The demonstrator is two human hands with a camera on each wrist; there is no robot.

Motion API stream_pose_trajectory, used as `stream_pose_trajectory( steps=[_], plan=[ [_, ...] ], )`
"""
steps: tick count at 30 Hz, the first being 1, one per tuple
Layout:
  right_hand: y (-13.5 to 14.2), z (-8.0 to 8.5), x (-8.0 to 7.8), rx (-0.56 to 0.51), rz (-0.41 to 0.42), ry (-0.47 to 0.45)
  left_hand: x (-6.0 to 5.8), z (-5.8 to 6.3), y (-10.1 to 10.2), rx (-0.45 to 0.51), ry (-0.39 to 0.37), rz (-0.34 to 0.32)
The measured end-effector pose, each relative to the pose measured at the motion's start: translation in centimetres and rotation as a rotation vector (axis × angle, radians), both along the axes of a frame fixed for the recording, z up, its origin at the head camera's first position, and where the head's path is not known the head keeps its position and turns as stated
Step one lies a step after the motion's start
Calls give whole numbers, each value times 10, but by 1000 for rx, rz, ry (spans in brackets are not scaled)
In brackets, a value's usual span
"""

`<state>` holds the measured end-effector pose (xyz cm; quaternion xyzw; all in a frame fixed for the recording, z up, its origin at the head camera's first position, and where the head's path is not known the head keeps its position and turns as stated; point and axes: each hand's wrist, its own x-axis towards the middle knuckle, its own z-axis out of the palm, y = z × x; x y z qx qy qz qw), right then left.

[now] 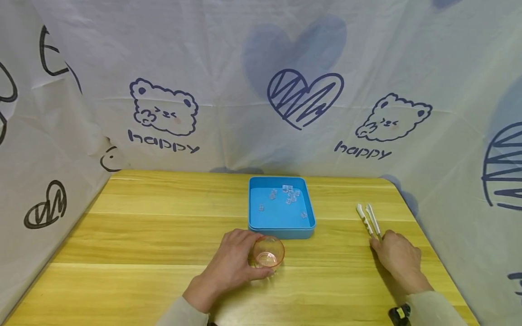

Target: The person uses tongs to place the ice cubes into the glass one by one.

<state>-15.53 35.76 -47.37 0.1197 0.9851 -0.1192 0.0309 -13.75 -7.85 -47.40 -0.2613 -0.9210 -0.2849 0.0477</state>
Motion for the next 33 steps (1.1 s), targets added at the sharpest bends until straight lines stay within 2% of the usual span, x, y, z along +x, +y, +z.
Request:
stream_pose_trajectory(
  steps=[4, 14, 19, 33],
  plan=[
    [0, -1, 0, -1, 5, 7, 0, 0, 0, -15, 9, -2],
    [0, -1, -2, 8, 3, -1, 0, -2, 0, 27, -9, -2],
    [0, -1, 0, 5, 3, 33, 0, -2, 0, 30, -8, 0],
    [1, 13, 2, -85, -7, 97, 0, -3, 0, 39, -38, 6]
  ],
)
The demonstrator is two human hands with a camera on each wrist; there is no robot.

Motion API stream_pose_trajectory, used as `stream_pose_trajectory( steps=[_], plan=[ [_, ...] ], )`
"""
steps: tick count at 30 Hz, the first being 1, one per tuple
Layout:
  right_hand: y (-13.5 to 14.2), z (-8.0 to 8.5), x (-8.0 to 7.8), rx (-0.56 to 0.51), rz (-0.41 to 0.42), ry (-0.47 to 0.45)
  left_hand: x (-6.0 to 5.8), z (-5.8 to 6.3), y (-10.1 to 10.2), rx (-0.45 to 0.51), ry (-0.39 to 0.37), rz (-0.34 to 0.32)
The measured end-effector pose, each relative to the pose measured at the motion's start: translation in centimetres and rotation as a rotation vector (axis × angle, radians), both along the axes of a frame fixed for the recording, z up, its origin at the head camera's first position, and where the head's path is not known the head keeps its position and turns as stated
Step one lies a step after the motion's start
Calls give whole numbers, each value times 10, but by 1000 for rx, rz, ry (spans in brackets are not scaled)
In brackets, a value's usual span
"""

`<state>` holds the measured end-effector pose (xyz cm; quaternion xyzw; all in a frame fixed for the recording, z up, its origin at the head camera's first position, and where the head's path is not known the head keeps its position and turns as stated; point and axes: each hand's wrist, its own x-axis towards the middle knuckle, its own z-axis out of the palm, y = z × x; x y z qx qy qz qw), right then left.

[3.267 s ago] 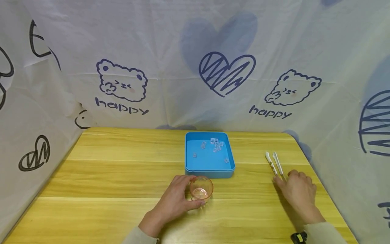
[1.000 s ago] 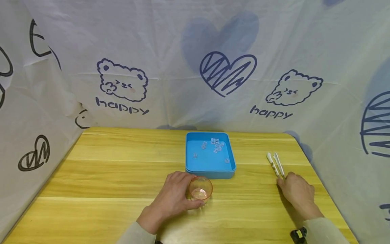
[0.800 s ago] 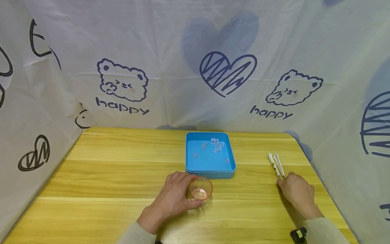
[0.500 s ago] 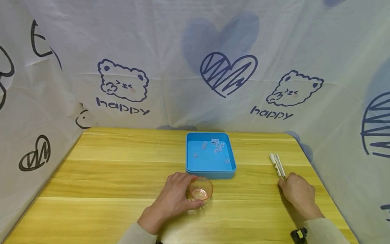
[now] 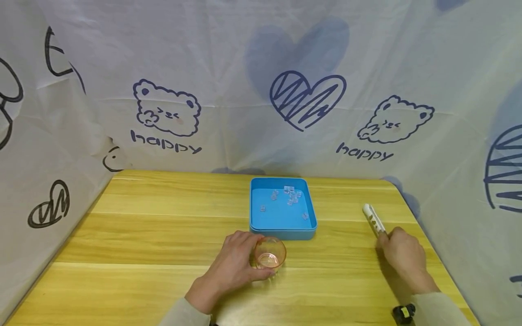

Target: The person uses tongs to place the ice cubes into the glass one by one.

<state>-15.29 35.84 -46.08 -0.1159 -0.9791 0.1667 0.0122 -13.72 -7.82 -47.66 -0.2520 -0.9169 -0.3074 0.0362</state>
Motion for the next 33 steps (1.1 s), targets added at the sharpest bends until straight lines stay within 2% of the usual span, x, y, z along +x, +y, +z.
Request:
stream_pose_trajectory(
  steps=[6, 19, 28, 33],
  plan=[
    [-5, 5, -2, -24, 7, 38, -1, -1, -1, -2, -10, 1],
    [-13, 2, -4, -26, 13, 98, -1, -3, -1, -5, 4, 5],
    [-18, 4, -4, -21, 51, 154, 0, -2, -1, -9, 7, 11],
    [-29, 10, -4, -21, 92, 202, 0, -2, -1, -14, 23, 9]
  ],
)
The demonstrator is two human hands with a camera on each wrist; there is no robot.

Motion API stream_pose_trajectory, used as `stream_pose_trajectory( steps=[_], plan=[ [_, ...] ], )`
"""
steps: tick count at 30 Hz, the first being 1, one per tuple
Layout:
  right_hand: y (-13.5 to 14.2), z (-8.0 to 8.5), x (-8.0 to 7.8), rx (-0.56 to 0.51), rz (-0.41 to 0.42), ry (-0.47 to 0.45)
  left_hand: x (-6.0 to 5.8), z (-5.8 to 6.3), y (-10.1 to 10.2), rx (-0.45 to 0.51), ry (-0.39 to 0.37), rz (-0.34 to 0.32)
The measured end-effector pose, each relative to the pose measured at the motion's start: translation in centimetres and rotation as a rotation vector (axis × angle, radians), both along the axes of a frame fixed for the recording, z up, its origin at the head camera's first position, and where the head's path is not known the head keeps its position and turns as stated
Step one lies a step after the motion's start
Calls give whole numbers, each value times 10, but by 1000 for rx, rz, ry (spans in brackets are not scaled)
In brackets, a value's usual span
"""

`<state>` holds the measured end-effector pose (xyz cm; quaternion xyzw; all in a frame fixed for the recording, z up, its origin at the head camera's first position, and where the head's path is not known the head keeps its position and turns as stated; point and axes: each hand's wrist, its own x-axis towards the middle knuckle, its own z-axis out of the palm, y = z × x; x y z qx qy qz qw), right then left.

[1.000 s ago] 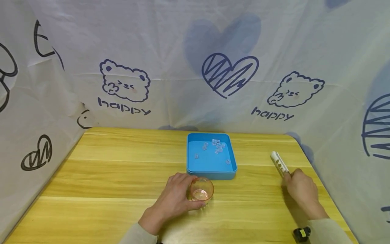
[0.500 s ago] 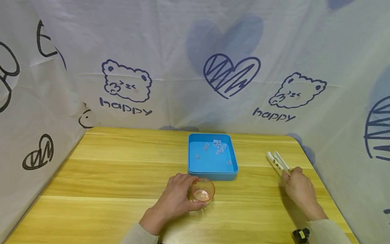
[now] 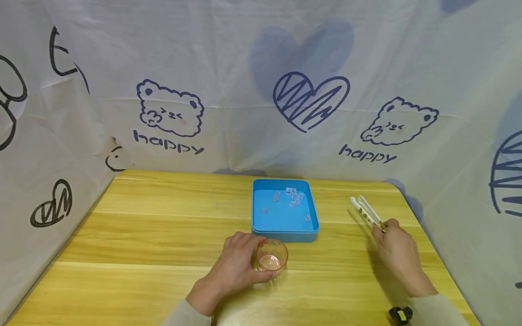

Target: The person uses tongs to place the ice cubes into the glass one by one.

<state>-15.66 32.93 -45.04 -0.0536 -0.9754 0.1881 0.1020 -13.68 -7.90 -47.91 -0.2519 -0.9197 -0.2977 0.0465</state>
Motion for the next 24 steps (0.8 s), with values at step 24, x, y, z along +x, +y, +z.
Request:
stream_pose_trajectory(
  steps=[24],
  plan=[
    [-94, 48, -9, 12, 242, 30, -2, 10, -1, -110, 37, -11]
  ],
)
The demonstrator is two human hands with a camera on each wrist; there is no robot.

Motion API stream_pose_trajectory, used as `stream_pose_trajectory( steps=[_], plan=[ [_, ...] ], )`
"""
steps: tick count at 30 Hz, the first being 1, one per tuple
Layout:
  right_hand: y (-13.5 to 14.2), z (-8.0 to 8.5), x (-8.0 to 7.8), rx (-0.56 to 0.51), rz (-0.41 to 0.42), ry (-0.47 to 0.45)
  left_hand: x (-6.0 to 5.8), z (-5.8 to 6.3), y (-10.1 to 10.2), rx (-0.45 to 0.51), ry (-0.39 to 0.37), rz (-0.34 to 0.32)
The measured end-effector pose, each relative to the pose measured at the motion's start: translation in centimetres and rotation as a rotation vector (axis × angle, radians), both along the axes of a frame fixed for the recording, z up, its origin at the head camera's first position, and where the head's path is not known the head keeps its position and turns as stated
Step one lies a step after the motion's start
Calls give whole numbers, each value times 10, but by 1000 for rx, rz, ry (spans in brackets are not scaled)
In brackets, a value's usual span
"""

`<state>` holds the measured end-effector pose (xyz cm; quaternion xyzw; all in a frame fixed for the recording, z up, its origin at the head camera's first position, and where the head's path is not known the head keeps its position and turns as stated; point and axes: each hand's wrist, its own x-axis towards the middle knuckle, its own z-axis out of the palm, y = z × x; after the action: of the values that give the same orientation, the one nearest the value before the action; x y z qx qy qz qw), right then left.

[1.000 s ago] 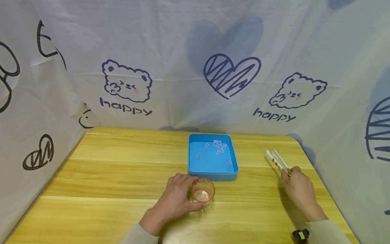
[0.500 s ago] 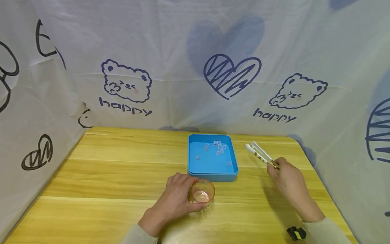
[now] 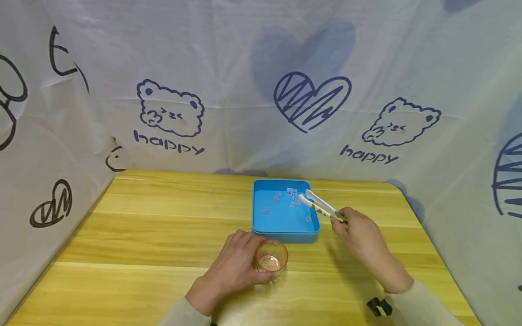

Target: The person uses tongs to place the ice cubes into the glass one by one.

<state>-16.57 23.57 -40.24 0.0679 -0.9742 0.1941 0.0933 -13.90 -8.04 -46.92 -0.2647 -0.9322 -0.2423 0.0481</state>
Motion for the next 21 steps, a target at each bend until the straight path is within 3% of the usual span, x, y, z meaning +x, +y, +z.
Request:
stream_pose_trajectory(
  steps=[9, 14, 21],
  plan=[
    [-11, -4, -8, 111, 73, 3, 1, 0, 1, 7, 10, 4],
    [-17, -7, -8, 202, 114, 66, 0, -1, 1, 14, 14, 13],
    [-28, -8, -2, 323, 105, 161, 0, -2, 2, 24, 9, 11]
  ],
)
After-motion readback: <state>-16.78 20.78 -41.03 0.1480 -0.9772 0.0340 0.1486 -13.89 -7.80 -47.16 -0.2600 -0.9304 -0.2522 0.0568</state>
